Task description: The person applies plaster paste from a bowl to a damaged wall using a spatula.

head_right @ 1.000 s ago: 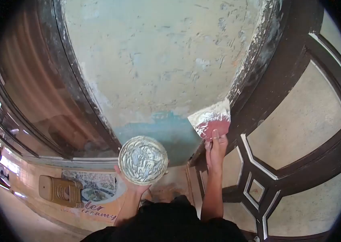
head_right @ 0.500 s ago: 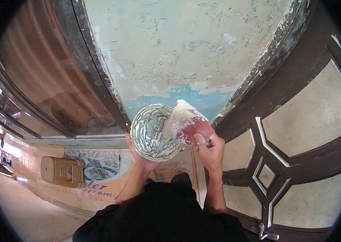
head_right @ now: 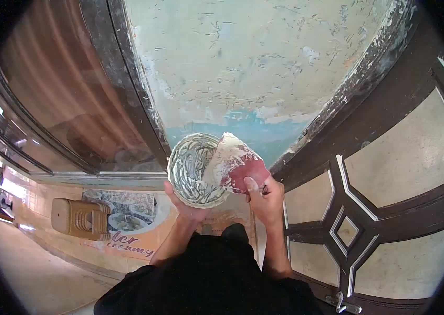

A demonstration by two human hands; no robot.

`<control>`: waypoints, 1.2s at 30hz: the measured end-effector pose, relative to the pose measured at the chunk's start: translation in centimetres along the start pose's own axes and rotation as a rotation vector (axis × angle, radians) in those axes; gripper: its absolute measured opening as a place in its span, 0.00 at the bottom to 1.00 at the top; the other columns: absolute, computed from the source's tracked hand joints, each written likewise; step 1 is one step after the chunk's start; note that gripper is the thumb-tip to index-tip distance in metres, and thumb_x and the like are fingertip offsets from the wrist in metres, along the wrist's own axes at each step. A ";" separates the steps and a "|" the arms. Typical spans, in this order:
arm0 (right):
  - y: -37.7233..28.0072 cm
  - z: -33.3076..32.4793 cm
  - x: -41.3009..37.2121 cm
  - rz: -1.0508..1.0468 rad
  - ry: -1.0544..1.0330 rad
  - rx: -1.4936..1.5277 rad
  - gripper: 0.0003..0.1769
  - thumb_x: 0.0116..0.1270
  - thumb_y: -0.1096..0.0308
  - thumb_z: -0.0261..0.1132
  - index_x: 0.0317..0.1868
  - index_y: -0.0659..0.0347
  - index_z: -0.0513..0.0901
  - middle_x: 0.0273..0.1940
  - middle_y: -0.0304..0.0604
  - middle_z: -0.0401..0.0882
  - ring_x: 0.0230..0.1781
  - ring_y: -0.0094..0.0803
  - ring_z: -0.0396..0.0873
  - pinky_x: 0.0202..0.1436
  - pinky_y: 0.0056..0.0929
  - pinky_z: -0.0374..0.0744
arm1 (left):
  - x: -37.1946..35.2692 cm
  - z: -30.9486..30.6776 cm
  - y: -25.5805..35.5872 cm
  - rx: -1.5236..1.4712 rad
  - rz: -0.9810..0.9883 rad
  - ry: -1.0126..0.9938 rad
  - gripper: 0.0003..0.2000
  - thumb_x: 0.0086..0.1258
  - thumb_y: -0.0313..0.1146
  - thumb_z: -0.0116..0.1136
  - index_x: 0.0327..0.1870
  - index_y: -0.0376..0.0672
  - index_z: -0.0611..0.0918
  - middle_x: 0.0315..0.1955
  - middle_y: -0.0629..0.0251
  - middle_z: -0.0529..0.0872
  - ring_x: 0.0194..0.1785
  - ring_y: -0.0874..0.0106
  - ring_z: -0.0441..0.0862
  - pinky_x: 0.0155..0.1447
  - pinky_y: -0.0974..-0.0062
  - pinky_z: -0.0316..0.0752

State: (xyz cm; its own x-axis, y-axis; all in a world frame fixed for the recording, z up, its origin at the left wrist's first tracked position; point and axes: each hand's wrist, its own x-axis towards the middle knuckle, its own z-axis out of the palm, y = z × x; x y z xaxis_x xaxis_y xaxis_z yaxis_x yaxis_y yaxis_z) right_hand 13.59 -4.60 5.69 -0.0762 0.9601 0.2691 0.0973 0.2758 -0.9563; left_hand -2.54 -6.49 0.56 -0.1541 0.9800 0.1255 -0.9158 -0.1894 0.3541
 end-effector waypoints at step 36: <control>-2.3 -1.7 2.6 -0.395 0.106 -0.567 0.07 0.64 0.71 0.65 0.40 0.66 0.83 0.26 0.43 0.79 0.24 0.26 0.76 0.28 0.26 0.71 | 0.8 -1.4 0.6 0.141 -0.240 -0.139 0.45 0.60 0.68 0.49 0.71 0.42 0.59 0.65 0.54 0.68 0.65 0.58 0.69 0.68 0.55 0.66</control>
State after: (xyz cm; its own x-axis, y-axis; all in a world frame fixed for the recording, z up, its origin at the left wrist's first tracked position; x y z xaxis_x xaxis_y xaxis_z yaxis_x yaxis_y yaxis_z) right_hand 14.86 -2.61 8.78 -0.1178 0.7742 0.6219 0.5875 0.5593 -0.5849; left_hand -3.74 -5.79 -0.39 0.1214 0.9819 0.1451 -0.8580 0.0303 0.5128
